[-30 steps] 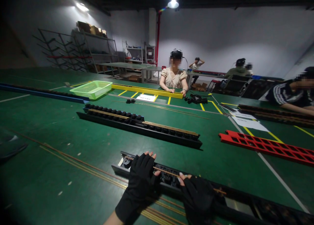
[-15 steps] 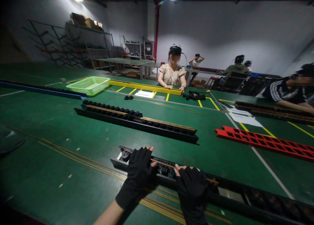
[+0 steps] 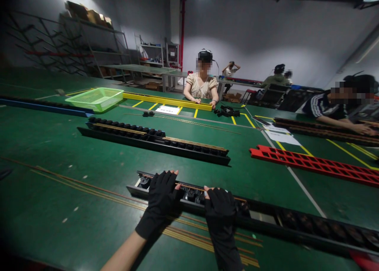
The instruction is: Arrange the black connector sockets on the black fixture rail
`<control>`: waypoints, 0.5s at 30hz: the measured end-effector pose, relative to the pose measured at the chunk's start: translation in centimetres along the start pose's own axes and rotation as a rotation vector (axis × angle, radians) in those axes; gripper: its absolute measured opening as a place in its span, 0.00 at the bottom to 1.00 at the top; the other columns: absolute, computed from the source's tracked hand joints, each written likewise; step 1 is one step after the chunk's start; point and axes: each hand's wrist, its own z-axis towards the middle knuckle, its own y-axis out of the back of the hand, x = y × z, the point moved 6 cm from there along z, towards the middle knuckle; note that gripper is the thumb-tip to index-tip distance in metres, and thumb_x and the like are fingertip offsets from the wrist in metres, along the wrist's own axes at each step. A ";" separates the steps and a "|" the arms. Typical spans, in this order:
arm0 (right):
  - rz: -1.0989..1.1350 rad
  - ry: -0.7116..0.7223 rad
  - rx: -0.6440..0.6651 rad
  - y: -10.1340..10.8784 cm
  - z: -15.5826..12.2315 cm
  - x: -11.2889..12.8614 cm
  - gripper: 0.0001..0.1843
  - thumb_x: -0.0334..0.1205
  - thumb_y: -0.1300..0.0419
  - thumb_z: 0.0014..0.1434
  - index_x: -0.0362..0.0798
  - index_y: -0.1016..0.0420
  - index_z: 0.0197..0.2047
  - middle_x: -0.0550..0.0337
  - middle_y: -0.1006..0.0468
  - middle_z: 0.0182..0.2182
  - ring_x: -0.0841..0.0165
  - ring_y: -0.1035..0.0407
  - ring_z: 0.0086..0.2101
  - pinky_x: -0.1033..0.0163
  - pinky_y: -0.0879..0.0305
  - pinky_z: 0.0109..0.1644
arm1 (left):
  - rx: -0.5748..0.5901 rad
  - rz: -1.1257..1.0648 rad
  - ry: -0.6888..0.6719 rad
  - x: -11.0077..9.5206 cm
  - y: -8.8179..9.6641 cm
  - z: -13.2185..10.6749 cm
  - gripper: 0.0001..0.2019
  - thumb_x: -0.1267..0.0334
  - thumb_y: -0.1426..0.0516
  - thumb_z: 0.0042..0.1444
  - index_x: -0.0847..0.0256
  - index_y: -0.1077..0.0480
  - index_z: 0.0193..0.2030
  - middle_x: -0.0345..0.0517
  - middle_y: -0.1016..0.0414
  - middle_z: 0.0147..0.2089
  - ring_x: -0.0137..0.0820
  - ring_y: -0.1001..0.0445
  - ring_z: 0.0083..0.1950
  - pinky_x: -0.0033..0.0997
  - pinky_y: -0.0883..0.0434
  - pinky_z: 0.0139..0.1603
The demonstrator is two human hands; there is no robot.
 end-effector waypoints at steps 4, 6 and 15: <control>-0.005 0.010 0.005 -0.2 -0.5 0.0 0.11 0.34 0.45 0.63 0.46 0.23 0.44 0.55 0.19 0.40 0.62 0.30 0.43 0.54 0.39 0.54 | -0.031 0.005 -0.003 -0.1 0.1 0.1 0.18 0.61 0.51 0.64 0.63 0.29 0.56 0.50 0.23 0.53 0.44 0.28 0.55 0.47 0.42 0.61; -0.043 0.015 0.019 -0.5 -0.8 -0.1 0.12 0.35 0.46 0.64 0.45 0.24 0.46 0.54 0.20 0.42 0.61 0.30 0.45 0.52 0.41 0.56 | -0.047 0.018 -0.007 -0.2 0.1 0.1 0.17 0.62 0.51 0.64 0.63 0.29 0.55 0.49 0.23 0.52 0.44 0.28 0.54 0.47 0.42 0.60; -0.182 0.065 0.055 -0.8 0.6 1.9 0.21 0.37 0.52 0.67 0.41 0.33 0.59 0.49 0.28 0.57 0.57 0.40 0.60 0.47 0.50 0.65 | -0.035 0.048 -0.002 -0.1 -0.2 0.1 0.17 0.63 0.50 0.63 0.63 0.29 0.55 0.50 0.22 0.51 0.43 0.27 0.52 0.47 0.41 0.60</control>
